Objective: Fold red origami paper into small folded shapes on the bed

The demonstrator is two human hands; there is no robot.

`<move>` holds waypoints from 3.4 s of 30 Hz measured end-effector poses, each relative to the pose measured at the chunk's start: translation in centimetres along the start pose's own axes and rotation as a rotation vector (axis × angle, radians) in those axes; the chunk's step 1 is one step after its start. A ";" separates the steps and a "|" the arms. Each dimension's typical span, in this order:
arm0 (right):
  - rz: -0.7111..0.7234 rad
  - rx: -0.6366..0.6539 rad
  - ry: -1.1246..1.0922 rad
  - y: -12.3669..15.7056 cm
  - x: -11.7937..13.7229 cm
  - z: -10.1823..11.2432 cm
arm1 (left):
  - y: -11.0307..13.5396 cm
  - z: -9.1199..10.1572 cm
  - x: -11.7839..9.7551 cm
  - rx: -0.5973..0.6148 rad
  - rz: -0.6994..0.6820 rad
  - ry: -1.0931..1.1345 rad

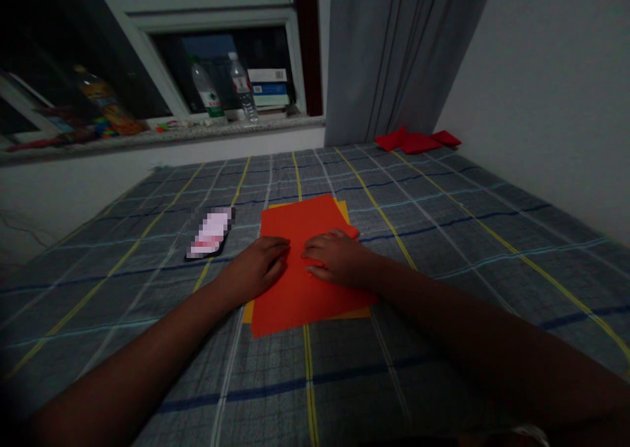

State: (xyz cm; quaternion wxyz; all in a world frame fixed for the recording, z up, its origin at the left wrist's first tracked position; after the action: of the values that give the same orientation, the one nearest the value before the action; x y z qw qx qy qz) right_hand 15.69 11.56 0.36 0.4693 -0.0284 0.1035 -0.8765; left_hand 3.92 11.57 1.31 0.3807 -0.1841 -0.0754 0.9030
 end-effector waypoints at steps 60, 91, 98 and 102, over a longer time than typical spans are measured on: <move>-0.064 0.044 -0.103 0.8 -0.3 -0.2 | 0.4 -1.0 -0.8 0.120 -0.037 0.046; -0.141 -0.036 -0.009 1.2 0.9 1.0 | -0.2 -0.6 -2.4 -0.012 0.063 0.059; -0.022 0.016 0.008 1.1 0.9 1.2 | 0.0 0.4 -1.0 -0.128 0.129 0.158; 0.016 0.041 0.020 0.6 0.4 0.8 | 0.7 1.9 1.6 -0.294 0.247 0.235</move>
State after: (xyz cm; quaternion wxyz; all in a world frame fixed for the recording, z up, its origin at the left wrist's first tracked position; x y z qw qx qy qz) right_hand 16.05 10.74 0.97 0.4756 -0.0092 0.0902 -0.8750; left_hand 1.71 12.27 2.38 0.2426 -0.3494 -0.1382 0.8944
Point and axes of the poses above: each hand's wrist, its own y-axis away from the middle knuckle, its own z-axis out of the back of the hand, x = y × z, the point moved 9 cm from there along -y, towards the middle knuckle, and after that the axes turned 11 degrees about y, right-handed, at the moved point
